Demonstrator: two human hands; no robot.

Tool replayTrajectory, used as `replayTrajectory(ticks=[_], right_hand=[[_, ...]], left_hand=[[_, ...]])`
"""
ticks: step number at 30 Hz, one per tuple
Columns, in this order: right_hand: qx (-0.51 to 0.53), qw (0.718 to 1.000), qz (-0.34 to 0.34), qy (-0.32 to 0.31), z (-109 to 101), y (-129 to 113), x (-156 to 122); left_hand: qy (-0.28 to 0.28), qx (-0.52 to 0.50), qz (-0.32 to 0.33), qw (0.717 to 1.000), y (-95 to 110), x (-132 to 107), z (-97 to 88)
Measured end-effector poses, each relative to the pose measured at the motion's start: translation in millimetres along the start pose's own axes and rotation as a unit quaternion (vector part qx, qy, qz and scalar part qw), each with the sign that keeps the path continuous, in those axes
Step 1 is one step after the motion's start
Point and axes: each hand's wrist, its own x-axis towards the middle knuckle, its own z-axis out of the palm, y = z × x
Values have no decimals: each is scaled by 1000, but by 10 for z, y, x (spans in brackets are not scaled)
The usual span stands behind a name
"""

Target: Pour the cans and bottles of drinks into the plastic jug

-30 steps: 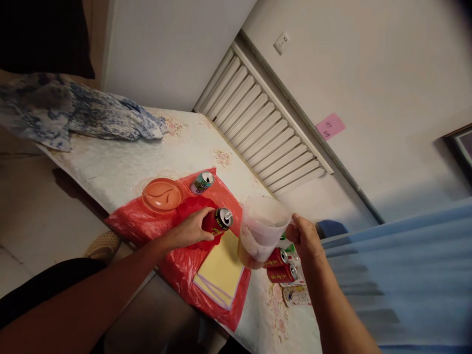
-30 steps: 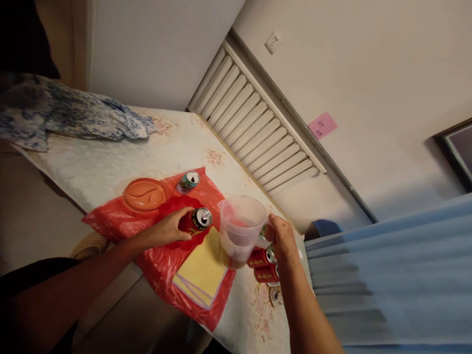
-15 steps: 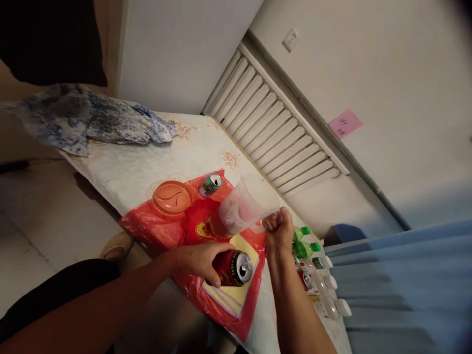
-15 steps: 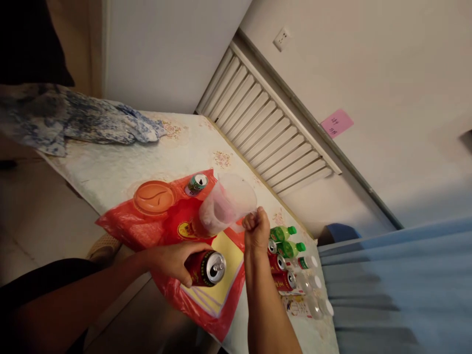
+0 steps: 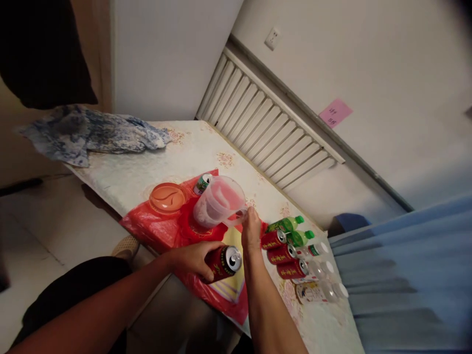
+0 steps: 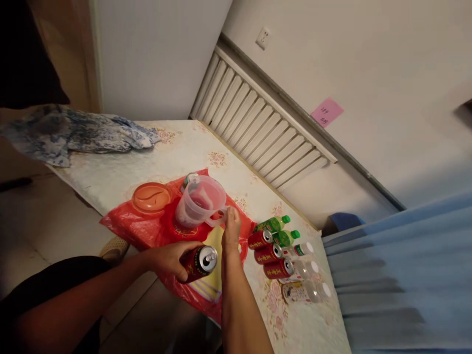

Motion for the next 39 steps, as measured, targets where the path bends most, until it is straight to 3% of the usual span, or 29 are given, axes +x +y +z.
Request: replayTrajectory(ticks=[4,9,15,20,29,33,39], right_hand=[[35,997,43,45,-416,20,-280],[98,992,79,-30,-897,155,-1031],[99,990,85,-52,-1058,42,-1652],[103,990,56,-75,-1103,-104,-1814],[29,998,33,-47,-1230,-34,-1934],[37,998,44,-35,-1212,-60,-1945],[51,996,73,-23,-1187,-160,-1945]], left_hand=[[47,-87,37,994,27,-24,120],[114,-136,44,983,74,-45,325],[159,-110,26,981,202,28,754],[186,-39,40,981,251,111,1062],[195,97,30,976,121,163,1458],[198,138,22,970,143,166,1542],[171,147,33,974,178,102,1530]])
